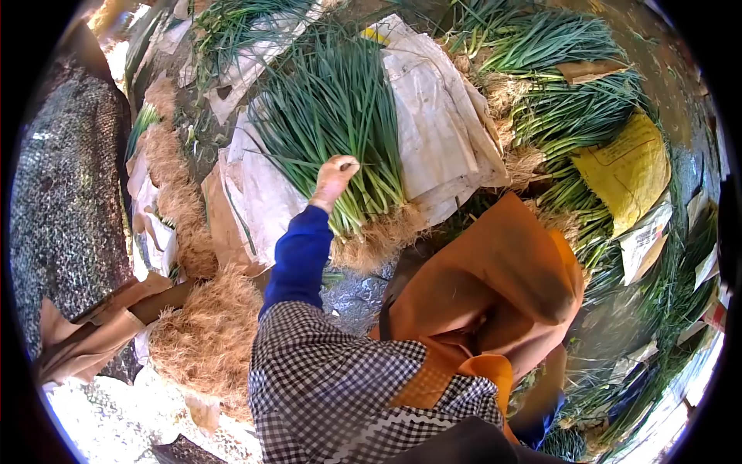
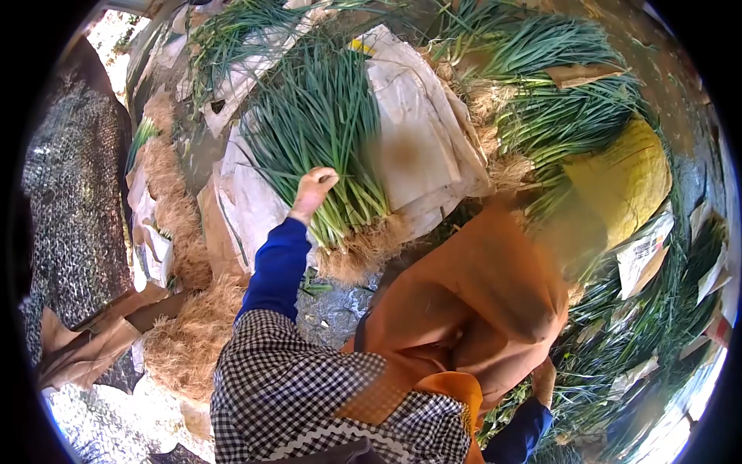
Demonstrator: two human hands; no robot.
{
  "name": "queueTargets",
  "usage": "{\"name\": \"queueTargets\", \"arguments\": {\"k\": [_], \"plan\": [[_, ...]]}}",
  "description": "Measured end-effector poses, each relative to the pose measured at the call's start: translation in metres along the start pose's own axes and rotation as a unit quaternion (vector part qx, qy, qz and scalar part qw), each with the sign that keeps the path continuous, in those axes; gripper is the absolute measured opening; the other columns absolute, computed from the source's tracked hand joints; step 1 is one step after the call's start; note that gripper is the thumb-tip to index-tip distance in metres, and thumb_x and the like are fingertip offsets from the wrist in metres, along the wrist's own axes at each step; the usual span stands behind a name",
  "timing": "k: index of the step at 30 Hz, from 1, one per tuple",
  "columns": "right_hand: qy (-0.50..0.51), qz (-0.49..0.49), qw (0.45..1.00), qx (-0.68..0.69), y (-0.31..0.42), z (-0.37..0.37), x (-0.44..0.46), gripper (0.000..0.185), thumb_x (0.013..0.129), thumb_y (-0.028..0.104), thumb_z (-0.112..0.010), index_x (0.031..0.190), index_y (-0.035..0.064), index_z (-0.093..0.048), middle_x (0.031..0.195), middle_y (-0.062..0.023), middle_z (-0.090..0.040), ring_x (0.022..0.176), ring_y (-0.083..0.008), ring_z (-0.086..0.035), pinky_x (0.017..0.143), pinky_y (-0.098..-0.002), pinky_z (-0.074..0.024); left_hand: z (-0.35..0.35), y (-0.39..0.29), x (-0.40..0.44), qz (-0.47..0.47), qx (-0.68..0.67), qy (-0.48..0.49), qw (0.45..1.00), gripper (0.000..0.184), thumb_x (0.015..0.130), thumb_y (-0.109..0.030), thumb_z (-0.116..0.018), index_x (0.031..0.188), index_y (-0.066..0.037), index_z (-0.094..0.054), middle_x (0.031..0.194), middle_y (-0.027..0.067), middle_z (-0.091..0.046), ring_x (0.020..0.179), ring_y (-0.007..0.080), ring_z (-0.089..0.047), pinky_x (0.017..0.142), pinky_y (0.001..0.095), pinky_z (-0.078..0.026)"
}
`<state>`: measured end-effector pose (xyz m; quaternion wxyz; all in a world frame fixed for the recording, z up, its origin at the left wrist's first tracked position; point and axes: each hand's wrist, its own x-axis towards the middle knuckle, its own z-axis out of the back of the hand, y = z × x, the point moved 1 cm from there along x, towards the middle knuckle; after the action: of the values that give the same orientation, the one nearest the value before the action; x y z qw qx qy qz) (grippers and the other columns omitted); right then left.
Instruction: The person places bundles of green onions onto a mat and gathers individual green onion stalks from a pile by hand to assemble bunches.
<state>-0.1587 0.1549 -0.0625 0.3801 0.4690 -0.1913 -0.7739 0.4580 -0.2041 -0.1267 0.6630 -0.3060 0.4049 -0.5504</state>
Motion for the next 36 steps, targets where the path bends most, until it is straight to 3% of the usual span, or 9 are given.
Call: {"name": "queueTargets", "arguments": {"k": [5, 7, 10, 12, 14, 17, 24, 32, 36], "plan": [[0.011, 0.038, 0.999, -0.022, -0.003, 0.0, 0.004, 0.032, 0.09, 0.024, -0.045, 0.105, -0.0031, -0.055, 0.096, -0.0095, -0.062, 0.086, -0.0139, -0.054, 0.076, -0.0277, -0.0437, 0.057, -0.017, -0.098, 0.14, -0.174, 0.038, 0.974, 0.012, 0.085, -0.021, -0.057, 0.089, -0.011, -0.061, 0.081, -0.0018, -0.057, 0.072, 0.0107, -0.051, 0.066, 0.0227, -0.043], [0.007, 0.025, 1.0, -0.007, -0.01, -0.001, 0.008, 0.032, 0.09, 0.024, -0.045, 0.105, -0.0031, -0.055, 0.096, -0.0096, -0.062, 0.086, -0.0139, -0.054, 0.076, -0.0277, -0.0437, 0.051, -0.021, -0.166, 0.142, -0.02, 0.083, 0.986, 0.019, 0.088, -0.016, -0.045, 0.093, -0.005, -0.06, 0.096, 0.007, -0.062, 0.093, 0.0182, -0.058, 0.082, 0.0285, -0.045], [0.004, 0.015, 1.0, 0.004, -0.019, 0.0, 0.013, 0.033, 0.09, 0.025, -0.045, 0.105, -0.003, -0.055, 0.096, -0.0097, -0.062, 0.086, -0.014, -0.054, 0.076, -0.0278, -0.0437, 0.007, 0.025, -0.239, 0.247, 0.302, 0.547, 0.741, 0.037, 0.083, -0.034, -0.058, 0.103, -0.004, -0.061, 0.095, 0.0129, -0.063, 0.082, 0.0214, -0.06, 0.079, 0.0347, -0.047], [0.002, 0.016, 1.0, 0.007, -0.021, -0.002, 0.013, 0.033, 0.09, 0.025, -0.046, 0.105, -0.003, -0.055, 0.096, -0.0097, -0.062, 0.086, -0.014, -0.054, 0.076, -0.0278, -0.0437, -0.023, 0.03, -0.229, -0.019, 0.514, 0.484, 0.708, 0.027, 0.086, -0.028, -0.053, 0.097, -0.005, -0.061, 0.077, 0.0065, -0.061, 0.067, 0.0175, -0.057, 0.062, 0.0311, -0.049], [0.003, 0.018, 1.0, 0.006, -0.022, -0.003, 0.01, 0.033, 0.09, 0.025, -0.046, 0.105, -0.003, -0.055, 0.096, -0.0098, -0.062, 0.086, -0.014, -0.054, 0.076, -0.0278, -0.0437, -0.046, 0.007, -0.161, 0.122, 0.469, 0.246, 0.84, 0.02, 0.088, -0.023, -0.05, 0.094, -0.007, -0.061, 0.074, 0.0051, -0.059, 0.064, 0.0164, -0.056, 0.052, 0.0271, -0.048], [0.001, 0.015, 1.0, 0.007, -0.017, 0.001, 0.013, 0.033, 0.09, 0.025, -0.046, 0.105, -0.003, -0.055, 0.096, -0.0099, -0.062, 0.086, -0.0141, -0.054, 0.076, -0.0278, -0.0437, -0.048, -0.017, -0.061, -0.234, 0.374, -0.022, 0.897, 0.019, 0.083, -0.017, -0.054, 0.1, -0.015, -0.063, 0.081, 0.0073, -0.06, 0.073, 0.0195, -0.057, 0.062, 0.0347, -0.051], [-0.008, -0.029, 1.0, 0.002, -0.011, 0.003, 0.003, 0.034, 0.09, 0.026, -0.046, 0.105, -0.003, -0.055, 0.096, -0.0102, -0.062, 0.086, -0.0142, -0.054, 0.076, -0.0279, -0.0437, -0.067, 0.002, 0.074, -0.233, 0.571, 0.214, 0.757, 0.024, 0.068, -0.031, -0.067, 0.087, -0.016, -0.069, 0.092, 0.002, -0.054, 0.093, 0.0212, -0.049, 0.075, 0.0334, -0.041], [0.001, -0.063, 0.998, 0.006, -0.017, -0.002, -0.002, 0.034, 0.09, 0.027, -0.046, 0.105, -0.0029, -0.055, 0.096, -0.0104, -0.062, 0.086, -0.0143, -0.054, 0.076, -0.028, -0.0437, -0.036, 0.018, 0.102, -0.149, 0.406, 0.325, 0.841, 0.015, 0.068, -0.014, -0.068, 0.082, -0.01, -0.069, 0.084, 0.0055, -0.063, 0.083, 0.0238, -0.059, 0.075, 0.0319, -0.046], [0.005, -0.049, 0.999, 0.009, -0.021, -0.006, 0.003, 0.035, 0.09, 0.027, -0.046, 0.105, -0.0029, -0.055, 0.095, -0.0106, -0.062, 0.086, -0.0144, -0.054, 0.076, -0.028, -0.0437, 0.007, -0.028, 0.062, -0.04, -0.042, 0.112, 0.992, 0.016, 0.082, -0.018, -0.063, 0.087, -0.005, -0.068, 0.085, 0.0066, -0.065, 0.079, 0.0139, -0.059, 0.076, 0.0285, -0.047]]}}
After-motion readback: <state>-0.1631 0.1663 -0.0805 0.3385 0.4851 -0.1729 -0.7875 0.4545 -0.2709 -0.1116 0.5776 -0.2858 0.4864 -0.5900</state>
